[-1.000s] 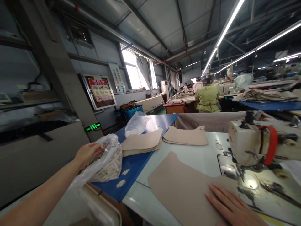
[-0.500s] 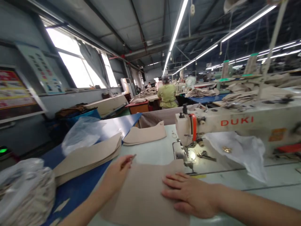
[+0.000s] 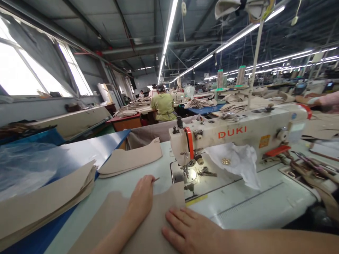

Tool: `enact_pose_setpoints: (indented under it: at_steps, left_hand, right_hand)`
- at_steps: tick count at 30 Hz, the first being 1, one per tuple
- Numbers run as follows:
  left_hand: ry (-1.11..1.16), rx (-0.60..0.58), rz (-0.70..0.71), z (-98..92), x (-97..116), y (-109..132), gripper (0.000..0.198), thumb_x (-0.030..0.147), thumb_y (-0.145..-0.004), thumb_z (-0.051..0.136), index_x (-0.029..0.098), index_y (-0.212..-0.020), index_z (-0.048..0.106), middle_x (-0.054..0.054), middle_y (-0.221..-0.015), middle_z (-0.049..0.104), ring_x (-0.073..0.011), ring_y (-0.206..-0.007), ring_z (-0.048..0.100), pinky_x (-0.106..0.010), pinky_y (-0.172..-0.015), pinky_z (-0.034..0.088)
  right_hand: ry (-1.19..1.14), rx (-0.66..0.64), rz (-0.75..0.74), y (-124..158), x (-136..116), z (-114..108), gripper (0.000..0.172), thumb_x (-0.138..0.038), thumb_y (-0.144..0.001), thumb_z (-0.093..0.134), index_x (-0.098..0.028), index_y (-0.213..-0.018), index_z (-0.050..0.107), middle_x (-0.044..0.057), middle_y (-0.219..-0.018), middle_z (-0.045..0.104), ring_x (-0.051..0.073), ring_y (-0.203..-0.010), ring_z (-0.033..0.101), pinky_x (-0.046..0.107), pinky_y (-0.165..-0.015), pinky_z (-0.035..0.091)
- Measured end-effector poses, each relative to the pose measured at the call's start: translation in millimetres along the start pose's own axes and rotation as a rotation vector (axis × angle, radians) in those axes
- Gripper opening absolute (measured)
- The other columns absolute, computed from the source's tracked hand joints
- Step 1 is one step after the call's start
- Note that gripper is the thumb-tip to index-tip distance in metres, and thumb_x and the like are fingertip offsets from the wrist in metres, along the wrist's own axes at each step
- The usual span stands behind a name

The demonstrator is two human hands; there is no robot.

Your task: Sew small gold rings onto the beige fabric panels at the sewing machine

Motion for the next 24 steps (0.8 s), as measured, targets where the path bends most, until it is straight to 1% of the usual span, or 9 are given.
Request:
enact_pose_setpoints:
  at_steps: [3, 8, 12, 17, 20, 24]
  left_hand:
    - [-0.057, -0.028, 0.002, 1.1, 2.5, 3.1, 0.022, 0.014, -0.087, 0.029, 0.021, -0.083, 0.05, -0.005, -0.085, 0.056, -0.0223, -0.084, 0.056, -0.036, -0.08, 0.044]
    - [-0.173, -0.096, -0.057, 3.3, 5.8, 8.2, 0.026, 0.007, -0.084, 0.027, 0.02, -0.087, 0.049, -0.005, -0.09, 0.056, -0.0208, -0.085, 0.057, -0.033, -0.078, 0.043]
    - [-0.185, -0.086, -0.085, 5.4, 7.5, 9.7, 0.026, 0.008, -0.085, 0.025, 0.02, -0.085, 0.049, -0.006, -0.088, 0.056, -0.0211, -0.085, 0.057, -0.034, -0.077, 0.044]
    - [-0.111, 0.003, -0.041, 3.7, 11.5, 7.9, 0.024, 0.016, -0.085, 0.027, 0.021, -0.083, 0.051, -0.006, -0.084, 0.059, -0.0218, -0.081, 0.06, -0.036, -0.075, 0.048]
    - [-0.028, 0.092, 0.03, -5.4, 19.0, 5.7, 0.023, 0.024, -0.086, 0.03, 0.022, -0.082, 0.052, -0.005, -0.081, 0.061, -0.0217, -0.079, 0.061, -0.036, -0.074, 0.05]
    - [0.052, 0.219, 0.135, -19.2, 34.1, 0.9, 0.025, 0.032, -0.087, 0.033, 0.022, -0.084, 0.055, -0.005, -0.082, 0.063, -0.0214, -0.08, 0.062, -0.033, -0.076, 0.051]
  right_hand:
    - [0.078, 0.042, 0.018, -3.6, -4.9, 7.5, 0.044, -0.033, -0.098, 0.027, -0.009, -0.133, 0.039, 0.018, -0.136, 0.044, 0.028, -0.125, 0.042, 0.038, -0.102, 0.035]
    - [0.109, 0.071, 0.014, 1.0, -6.3, 1.1, 0.042, -0.033, -0.098, 0.028, -0.011, -0.132, 0.039, 0.016, -0.136, 0.045, 0.026, -0.123, 0.044, 0.036, -0.101, 0.034]
    - [0.146, 0.1, 0.004, 6.2, -3.9, -0.2, 0.04, -0.033, -0.097, 0.03, -0.013, -0.13, 0.042, 0.016, -0.133, 0.049, 0.025, -0.12, 0.046, 0.036, -0.098, 0.037]
    - [0.206, 0.16, 0.039, 7.8, -1.5, 4.4, 0.039, -0.033, -0.098, 0.029, -0.014, -0.127, 0.044, 0.014, -0.13, 0.052, 0.026, -0.117, 0.049, 0.037, -0.092, 0.042]
    - [0.24, 0.211, 0.064, 8.0, -1.3, 6.6, 0.037, -0.031, -0.098, 0.025, -0.014, -0.123, 0.047, 0.013, -0.127, 0.055, 0.026, -0.114, 0.051, 0.039, -0.083, 0.047]
    - [0.332, 0.313, 0.082, 13.0, -1.3, 7.8, 0.037, -0.029, -0.099, 0.022, -0.016, -0.118, 0.051, 0.011, -0.119, 0.061, 0.025, -0.106, 0.057, 0.039, -0.075, 0.05]
Point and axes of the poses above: each hand's wrist, its own y-axis away from the middle knuckle, its own z-axis out of the palm, x = y × z, the point moved 5 cm from there along -y, towards the middle knuckle
